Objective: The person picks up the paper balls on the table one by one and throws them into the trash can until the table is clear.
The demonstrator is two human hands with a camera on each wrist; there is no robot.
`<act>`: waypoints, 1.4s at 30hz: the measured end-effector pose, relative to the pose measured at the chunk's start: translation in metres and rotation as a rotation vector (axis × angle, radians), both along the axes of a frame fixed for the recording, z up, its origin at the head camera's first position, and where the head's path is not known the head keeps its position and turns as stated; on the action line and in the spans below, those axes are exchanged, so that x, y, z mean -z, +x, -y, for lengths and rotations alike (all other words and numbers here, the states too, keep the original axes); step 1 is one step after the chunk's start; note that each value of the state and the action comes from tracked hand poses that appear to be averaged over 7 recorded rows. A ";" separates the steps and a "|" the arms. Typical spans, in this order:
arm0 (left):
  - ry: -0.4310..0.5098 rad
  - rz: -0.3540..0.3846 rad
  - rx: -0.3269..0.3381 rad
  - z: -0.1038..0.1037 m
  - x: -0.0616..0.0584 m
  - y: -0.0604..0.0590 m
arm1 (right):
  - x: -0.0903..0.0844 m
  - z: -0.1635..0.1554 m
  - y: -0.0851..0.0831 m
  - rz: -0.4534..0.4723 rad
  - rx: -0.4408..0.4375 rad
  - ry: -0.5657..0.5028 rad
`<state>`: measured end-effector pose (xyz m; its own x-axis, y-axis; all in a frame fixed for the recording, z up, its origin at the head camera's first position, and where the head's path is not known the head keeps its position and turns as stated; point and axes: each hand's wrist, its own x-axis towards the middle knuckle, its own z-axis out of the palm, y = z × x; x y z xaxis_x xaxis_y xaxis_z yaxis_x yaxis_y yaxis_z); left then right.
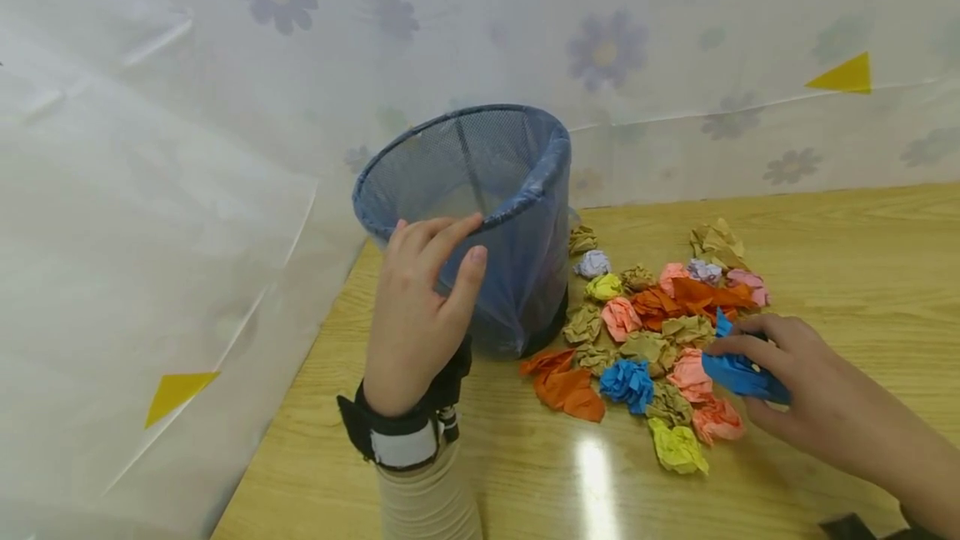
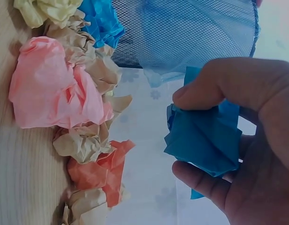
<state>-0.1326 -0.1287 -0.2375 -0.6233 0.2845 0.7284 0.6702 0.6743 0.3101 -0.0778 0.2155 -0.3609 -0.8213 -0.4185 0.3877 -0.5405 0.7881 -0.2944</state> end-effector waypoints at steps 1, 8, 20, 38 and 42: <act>0.000 0.002 0.000 0.000 0.000 0.000 | -0.001 0.001 0.000 -0.007 -0.002 -0.002; -0.005 0.015 -0.003 0.000 -0.001 0.001 | -0.010 0.011 -0.004 -0.032 -0.007 -0.014; -0.016 0.022 -0.014 0.001 -0.001 0.003 | -0.041 0.036 -0.022 -0.141 -0.106 -0.107; -0.029 0.024 -0.032 -0.001 -0.003 0.003 | -0.065 0.048 -0.022 -0.158 -0.100 -0.167; -0.033 0.026 -0.035 -0.001 -0.002 0.004 | -0.067 0.047 -0.020 -0.158 -0.088 -0.168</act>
<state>-0.1291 -0.1280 -0.2354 -0.6521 0.2858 0.7022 0.6378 0.7075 0.3043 -0.0976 0.1685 -0.2942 -0.7084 -0.4046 0.5784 -0.6546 0.6831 -0.3239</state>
